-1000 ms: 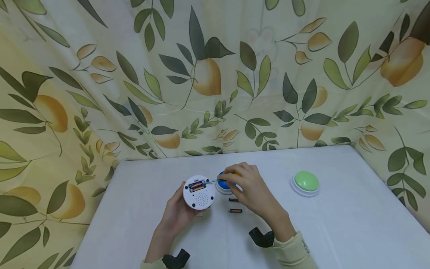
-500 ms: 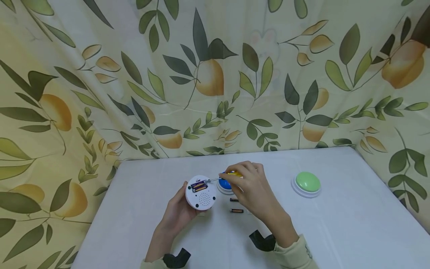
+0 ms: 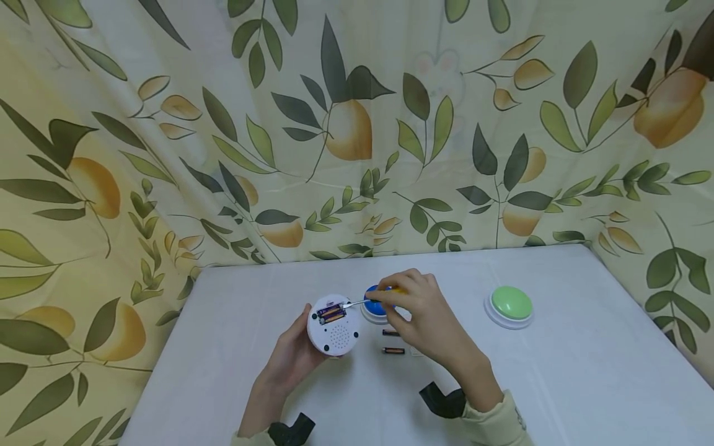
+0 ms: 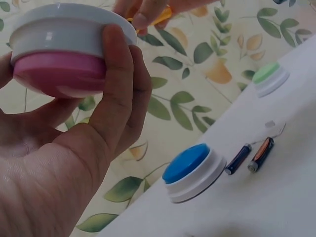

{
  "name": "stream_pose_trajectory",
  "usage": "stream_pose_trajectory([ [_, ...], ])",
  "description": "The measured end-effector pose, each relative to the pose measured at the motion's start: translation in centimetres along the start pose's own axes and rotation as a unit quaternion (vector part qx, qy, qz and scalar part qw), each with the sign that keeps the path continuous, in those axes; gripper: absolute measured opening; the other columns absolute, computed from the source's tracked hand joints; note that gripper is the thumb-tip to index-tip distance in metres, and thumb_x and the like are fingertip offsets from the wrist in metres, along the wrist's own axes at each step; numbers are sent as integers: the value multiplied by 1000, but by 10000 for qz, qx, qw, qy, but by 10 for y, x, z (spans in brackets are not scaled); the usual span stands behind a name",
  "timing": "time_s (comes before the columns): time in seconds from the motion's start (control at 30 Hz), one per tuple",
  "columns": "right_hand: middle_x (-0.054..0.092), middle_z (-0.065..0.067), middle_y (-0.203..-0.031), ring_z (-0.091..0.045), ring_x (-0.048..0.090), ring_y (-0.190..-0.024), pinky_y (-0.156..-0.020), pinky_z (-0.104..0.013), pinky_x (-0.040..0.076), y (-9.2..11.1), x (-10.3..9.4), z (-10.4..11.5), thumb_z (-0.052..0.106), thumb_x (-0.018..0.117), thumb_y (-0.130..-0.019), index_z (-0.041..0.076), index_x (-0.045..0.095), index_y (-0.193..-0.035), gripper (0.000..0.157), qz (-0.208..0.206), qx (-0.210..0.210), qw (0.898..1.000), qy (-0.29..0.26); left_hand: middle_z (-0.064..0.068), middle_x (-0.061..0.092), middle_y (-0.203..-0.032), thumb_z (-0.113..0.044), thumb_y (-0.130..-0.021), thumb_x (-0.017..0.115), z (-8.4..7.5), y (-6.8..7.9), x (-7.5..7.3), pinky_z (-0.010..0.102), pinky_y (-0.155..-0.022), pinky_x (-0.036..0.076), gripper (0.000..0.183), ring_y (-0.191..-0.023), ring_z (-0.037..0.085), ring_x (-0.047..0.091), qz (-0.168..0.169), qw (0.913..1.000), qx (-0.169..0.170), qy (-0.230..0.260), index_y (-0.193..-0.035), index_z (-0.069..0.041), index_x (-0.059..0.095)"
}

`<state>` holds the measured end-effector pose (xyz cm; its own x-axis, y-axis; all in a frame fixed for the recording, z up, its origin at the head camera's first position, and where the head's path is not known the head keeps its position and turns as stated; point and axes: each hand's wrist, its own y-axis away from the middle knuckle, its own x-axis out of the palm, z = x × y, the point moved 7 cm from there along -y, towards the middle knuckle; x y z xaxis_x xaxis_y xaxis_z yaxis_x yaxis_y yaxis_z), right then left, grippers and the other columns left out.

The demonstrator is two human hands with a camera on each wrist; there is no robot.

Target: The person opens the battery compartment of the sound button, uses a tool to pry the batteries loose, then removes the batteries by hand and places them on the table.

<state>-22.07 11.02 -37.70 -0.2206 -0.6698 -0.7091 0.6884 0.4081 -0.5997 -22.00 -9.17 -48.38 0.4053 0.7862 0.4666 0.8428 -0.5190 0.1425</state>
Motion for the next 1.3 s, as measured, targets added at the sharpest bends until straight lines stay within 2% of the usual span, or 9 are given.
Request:
stream_pose_trajectory([
  [0.13, 73, 1, -111, -20, 61, -108, -87, -41, 38, -1, -1, -3, -5, 79, -83, 20, 82, -113, 39, -36, 54, 9989, -467, -1, 51, -147, -59, -110, 27, 1, 0, -3, 40, -100, 55, 70, -127, 19, 57, -150, 9997, 42, 207, -165, -17, 16],
  [0.27, 73, 2, -112, -20, 60, -110, -90, -44, 40, -1, 0, -5, -4, 78, -85, 21, 82, -113, 38, 10, 201, 9973, -703, -4, 56, -143, -60, -109, 28, 1, 1, -2, 38, -97, 56, 63, -124, 18, 59, -97, 9984, 73, 547, -160, -23, 25],
  [0.43, 72, 4, -113, -16, 59, -109, -91, -43, 43, -1, 1, -9, -4, 79, -86, 21, 81, -114, 38, 57, 337, 9944, -1000, -3, 61, -144, -60, -108, 35, -2, 2, 6, 35, -92, 56, 55, -120, 20, 64, 272, 9929, 225, 1135, -153, -28, 36],
  [0.63, 71, 5, -115, -13, 58, -110, -87, -28, 53, 2, 9, -17, -4, 76, -89, 22, 80, -118, 39, 194, 661, 9832, -1692, -2, 59, -151, -58, -106, 47, -6, 2, 16, 42, -103, 56, 61, -124, 26, 65, 971, 9757, 505, 1898, -156, -25, 36],
  [0.73, 71, 5, -116, -13, 58, -112, -87, -26, 55, 3, 11, -19, -3, 75, -91, 22, 80, -118, 38, 284, 886, 9781, -1864, -1, 58, -152, -58, -106, 46, -5, 1, 17, 44, -105, 56, 63, -126, 26, 64, 1053, 9727, 549, 1993, -158, -24, 32],
  [0.83, 71, 5, -117, -14, 58, -114, -89, -28, 56, 3, 12, -19, -2, 76, -91, 23, 80, -118, 38, 307, 988, 9776, -1832, -1, 57, -152, -57, -107, 46, -4, 1, 17, 44, -106, 56, 62, -128, 26, 63, 1092, 9713, 581, 2033, -158, -24, 33],
  [1.03, 70, 8, -120, -13, 57, -117, -92, -34, 55, 3, 11, -21, 2, 77, -92, 26, 79, -119, 36, 313, 1116, 9793, -1659, 5, 59, -149, -53, -110, 36, -4, 2, 19, 33, -97, 57, 52, -119, 34, 67, 1369, 9656, 698, 2097, -154, -25, 42],
  [1.13, 70, 8, -121, -12, 56, -117, -92, -31, 56, 3, 10, -20, 4, 76, -93, 26, 79, -119, 35, 308, 1147, 9793, -1637, 7, 60, -147, -52, -112, 31, -5, 3, 19, 30, -93, 57, 50, -118, 35, 68, 1469, 9638, 749, 2097, -153, -26, 44],
  [1.3, 70, 9, -123, -11, 57, -119, -92, -28, 58, 2, 6, -19, 6, 76, -94, 26, 77, -122, 35, 316, 1239, 9780, -1648, 8, 61, -146, -50, -113, 25, -6, 4, 19, 32, -97, 56, 49, -125, 36, 67, 1535, 9612, 800, 2150, -151, -28, 46],
])
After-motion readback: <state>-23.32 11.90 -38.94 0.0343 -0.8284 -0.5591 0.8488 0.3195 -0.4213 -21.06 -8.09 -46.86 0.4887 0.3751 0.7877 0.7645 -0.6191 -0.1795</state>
